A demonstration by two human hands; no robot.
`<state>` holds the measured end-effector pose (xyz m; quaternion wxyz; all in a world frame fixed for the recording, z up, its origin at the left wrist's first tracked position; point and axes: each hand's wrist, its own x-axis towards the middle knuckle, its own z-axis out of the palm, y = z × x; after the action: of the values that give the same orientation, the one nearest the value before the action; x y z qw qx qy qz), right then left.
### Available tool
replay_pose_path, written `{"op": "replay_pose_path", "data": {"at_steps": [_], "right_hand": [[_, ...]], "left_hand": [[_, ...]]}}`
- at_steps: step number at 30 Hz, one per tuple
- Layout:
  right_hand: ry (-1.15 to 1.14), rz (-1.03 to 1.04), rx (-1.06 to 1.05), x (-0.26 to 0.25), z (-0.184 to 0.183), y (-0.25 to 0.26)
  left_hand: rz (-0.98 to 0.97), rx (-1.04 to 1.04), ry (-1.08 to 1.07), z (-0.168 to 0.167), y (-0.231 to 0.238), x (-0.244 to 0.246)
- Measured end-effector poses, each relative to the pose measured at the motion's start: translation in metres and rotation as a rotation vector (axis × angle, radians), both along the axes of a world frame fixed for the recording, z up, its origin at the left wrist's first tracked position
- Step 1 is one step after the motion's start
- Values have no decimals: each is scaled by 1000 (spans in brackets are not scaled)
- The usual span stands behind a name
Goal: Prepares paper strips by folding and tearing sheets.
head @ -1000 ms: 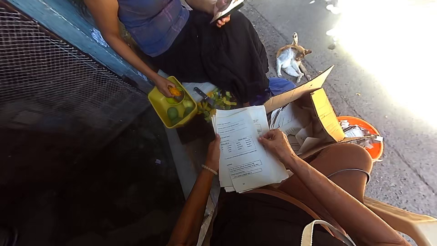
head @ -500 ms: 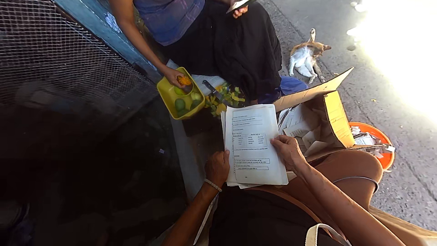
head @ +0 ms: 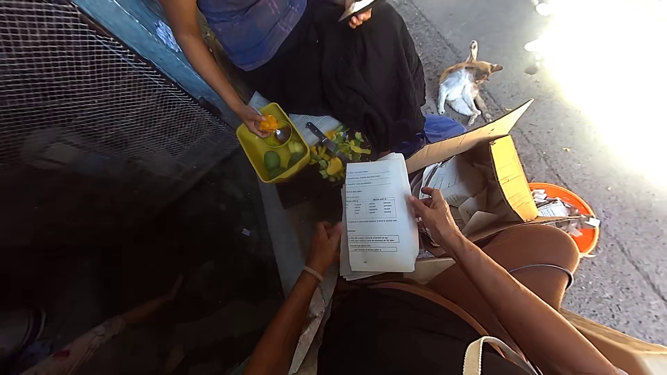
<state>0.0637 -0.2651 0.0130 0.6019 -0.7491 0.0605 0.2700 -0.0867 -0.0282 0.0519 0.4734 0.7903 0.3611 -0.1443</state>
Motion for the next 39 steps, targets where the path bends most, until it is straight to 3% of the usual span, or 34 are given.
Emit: {"op": "replay_pose_path", "data": {"at_steps": [3,7,11,18,20,26,29,32,36,39], "right_hand": [[184,10,165,17,1,7],[203,-9,247,30,-2,12],[154,-18,313,31,12,19],[-327,56,440,37,90,20],[-466,130,472,39,104,13],[-430,168,328,33,102,10],[-470,135,406,28,113,5],[-512,151,504,26,112,0],[-468,135,357,20,107,5],[-596,96,352,16,123,1]], "left_hand": [[333,-479,-169,-40,11,33],[411,-871,-253,-58,12,65],[376,-759,-390,-43,10,82],[172,-454,-860,64,11,80],[75,-388,-946,79,17,72],[22,-252,-773,72,7,61],[-26,-161,-889,88,1,55],[12,-284,-1003,81,3,51],[-42,-257,-914,75,-8,56],[-67,-186,-1061,94,-19,58]]}}
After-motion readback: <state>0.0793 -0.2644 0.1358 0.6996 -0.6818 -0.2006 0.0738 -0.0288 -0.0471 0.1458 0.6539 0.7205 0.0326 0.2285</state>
